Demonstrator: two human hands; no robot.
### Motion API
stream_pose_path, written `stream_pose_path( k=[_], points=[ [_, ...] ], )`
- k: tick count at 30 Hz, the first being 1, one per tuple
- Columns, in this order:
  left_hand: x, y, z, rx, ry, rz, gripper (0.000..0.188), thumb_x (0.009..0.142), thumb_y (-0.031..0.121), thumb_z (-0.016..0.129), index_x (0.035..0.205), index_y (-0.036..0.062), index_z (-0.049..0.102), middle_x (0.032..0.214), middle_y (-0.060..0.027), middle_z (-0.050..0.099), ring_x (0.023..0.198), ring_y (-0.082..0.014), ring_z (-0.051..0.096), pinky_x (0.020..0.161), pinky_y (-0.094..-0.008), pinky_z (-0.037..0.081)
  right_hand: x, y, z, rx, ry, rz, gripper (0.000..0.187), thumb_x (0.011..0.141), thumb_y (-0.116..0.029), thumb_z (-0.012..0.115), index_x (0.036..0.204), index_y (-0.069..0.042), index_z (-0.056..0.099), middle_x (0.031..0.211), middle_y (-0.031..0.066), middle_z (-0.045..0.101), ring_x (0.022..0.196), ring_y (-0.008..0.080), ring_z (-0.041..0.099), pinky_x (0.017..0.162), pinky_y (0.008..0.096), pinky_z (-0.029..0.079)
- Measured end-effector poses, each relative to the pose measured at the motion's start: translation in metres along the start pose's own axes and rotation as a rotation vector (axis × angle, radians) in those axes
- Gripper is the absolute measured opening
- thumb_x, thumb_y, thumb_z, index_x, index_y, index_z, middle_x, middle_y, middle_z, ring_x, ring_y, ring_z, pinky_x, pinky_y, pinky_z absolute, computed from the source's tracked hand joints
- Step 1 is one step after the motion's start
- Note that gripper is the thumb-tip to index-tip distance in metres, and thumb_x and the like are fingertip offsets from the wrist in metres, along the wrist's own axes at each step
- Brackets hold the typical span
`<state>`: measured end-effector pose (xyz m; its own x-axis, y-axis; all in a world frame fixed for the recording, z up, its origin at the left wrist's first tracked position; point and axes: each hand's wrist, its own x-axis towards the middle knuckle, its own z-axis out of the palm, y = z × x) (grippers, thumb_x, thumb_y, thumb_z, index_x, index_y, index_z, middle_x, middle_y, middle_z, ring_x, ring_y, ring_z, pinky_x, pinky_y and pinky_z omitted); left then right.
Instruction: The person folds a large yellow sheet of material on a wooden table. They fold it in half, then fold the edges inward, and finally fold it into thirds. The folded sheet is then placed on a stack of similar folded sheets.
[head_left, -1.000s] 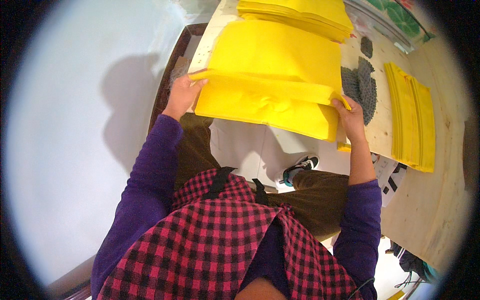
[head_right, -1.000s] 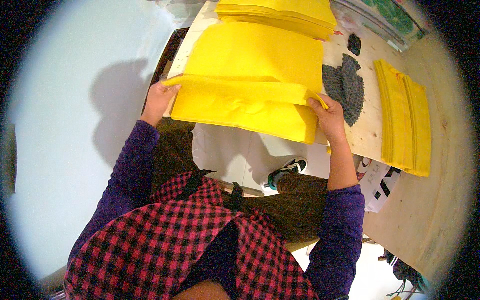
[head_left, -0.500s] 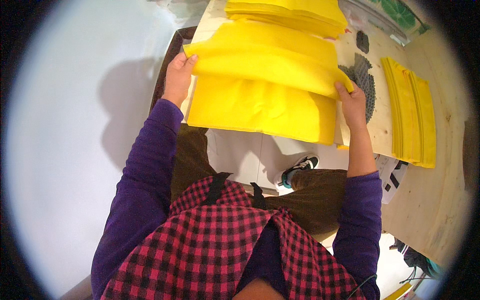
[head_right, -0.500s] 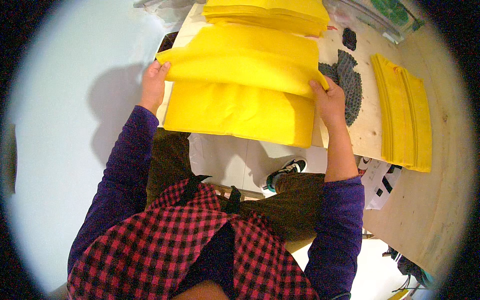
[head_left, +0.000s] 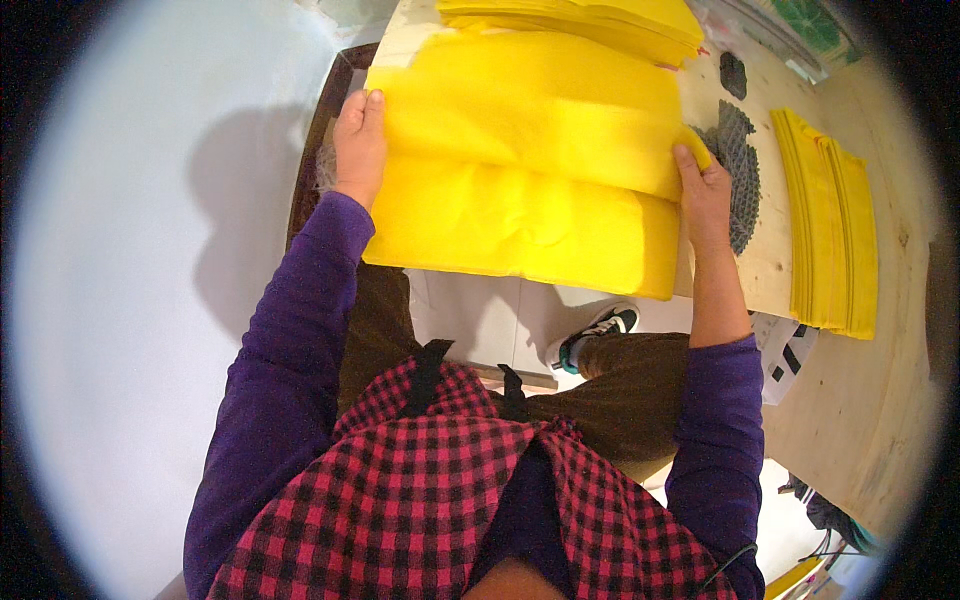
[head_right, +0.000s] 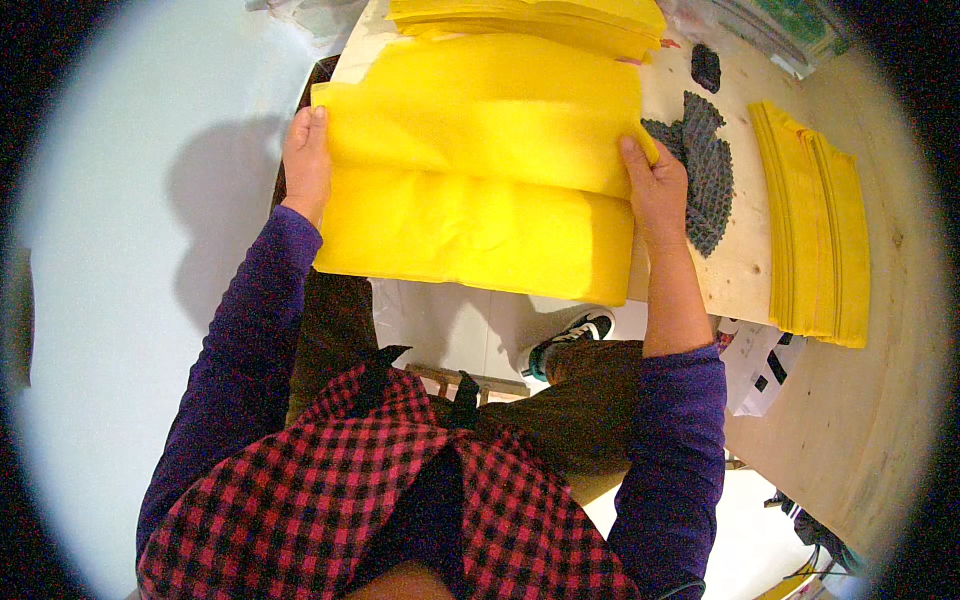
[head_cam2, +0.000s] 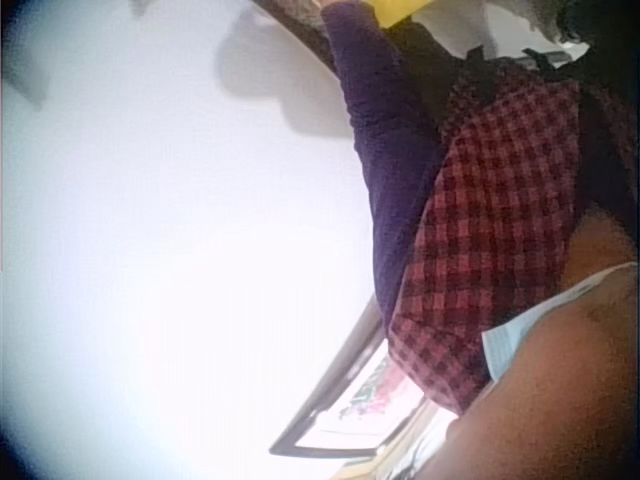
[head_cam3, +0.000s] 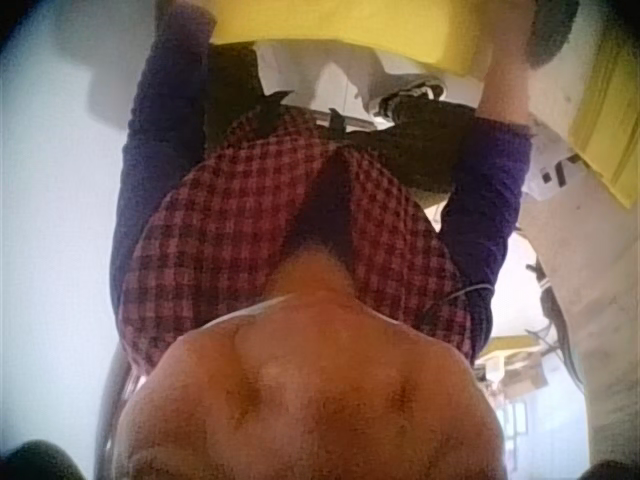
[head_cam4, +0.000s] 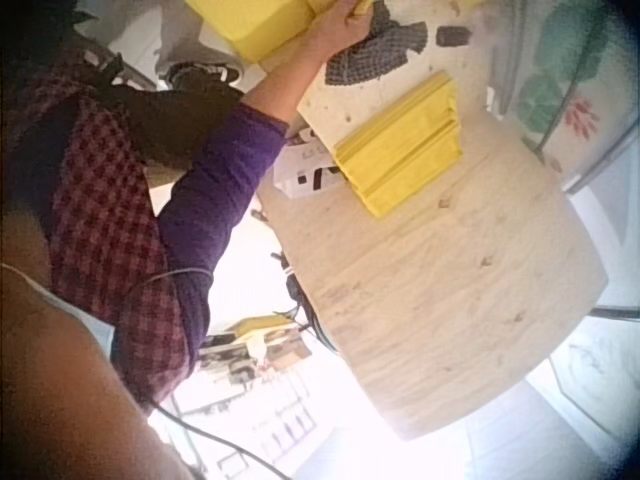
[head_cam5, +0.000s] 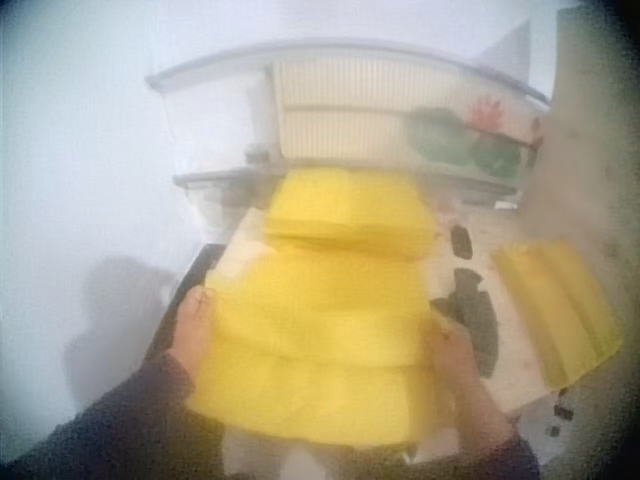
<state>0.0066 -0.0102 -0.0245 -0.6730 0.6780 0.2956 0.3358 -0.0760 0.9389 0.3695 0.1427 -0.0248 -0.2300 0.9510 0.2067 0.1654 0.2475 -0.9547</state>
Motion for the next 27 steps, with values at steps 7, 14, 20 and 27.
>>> stream_pose_path(
  k=[7,14,20,27],
  points=[
    [0.011,0.002,0.010,0.463,0.079,0.194,0.025,0.097,0.021,0.050,0.091,-0.0024,0.055,0.083,-0.0196,0.060,0.077,-0.0323,0.059,0.071,-0.0376,0.045,0.017,0.004,-0.003,-0.322,0.046,-0.084,0.032,0.092,-0.030,0.063,0.105,-0.001,0.065,0.079,0.0077,0.065,0.073,0.0100,0.058,0.069,0.0253,0.047],
    [0.013,0.004,-0.001,0.374,-0.037,-0.019,0.024,0.096,0.020,0.051,0.097,-0.0025,0.058,0.086,-0.0201,0.062,0.079,-0.0304,0.060,0.073,-0.0369,0.046,0.017,0.003,0.001,-0.143,0.004,0.052,0.031,0.092,-0.028,0.062,0.105,0.000,0.065,0.082,0.0056,0.066,0.074,0.0094,0.058,0.069,0.0254,0.047],
    [-0.001,0.010,-0.006,-0.046,-0.144,-0.284,0.025,0.097,0.016,0.049,0.109,-0.0035,0.059,0.099,-0.0101,0.066,0.089,-0.0169,0.062,0.080,-0.0291,0.047,0.018,0.008,0.000,-0.240,-0.022,0.042,0.029,0.092,-0.025,0.062,0.105,0.001,0.066,0.085,0.0035,0.067,0.076,0.0093,0.059,0.070,0.0253,0.047],
    [-0.008,0.019,-0.022,-0.312,-0.224,-0.448,0.029,0.095,0.009,0.053,0.121,-0.0017,0.054,0.112,-0.0089,0.064,0.101,-0.0161,0.060,0.090,-0.0268,0.045,0.013,-0.001,-0.002,-0.189,-0.039,0.121,0.030,0.092,-0.027,0.062,0.103,0.001,0.065,0.088,0.0040,0.067,0.078,0.0096,0.058,0.071,0.0255,0.047]
  ],
)
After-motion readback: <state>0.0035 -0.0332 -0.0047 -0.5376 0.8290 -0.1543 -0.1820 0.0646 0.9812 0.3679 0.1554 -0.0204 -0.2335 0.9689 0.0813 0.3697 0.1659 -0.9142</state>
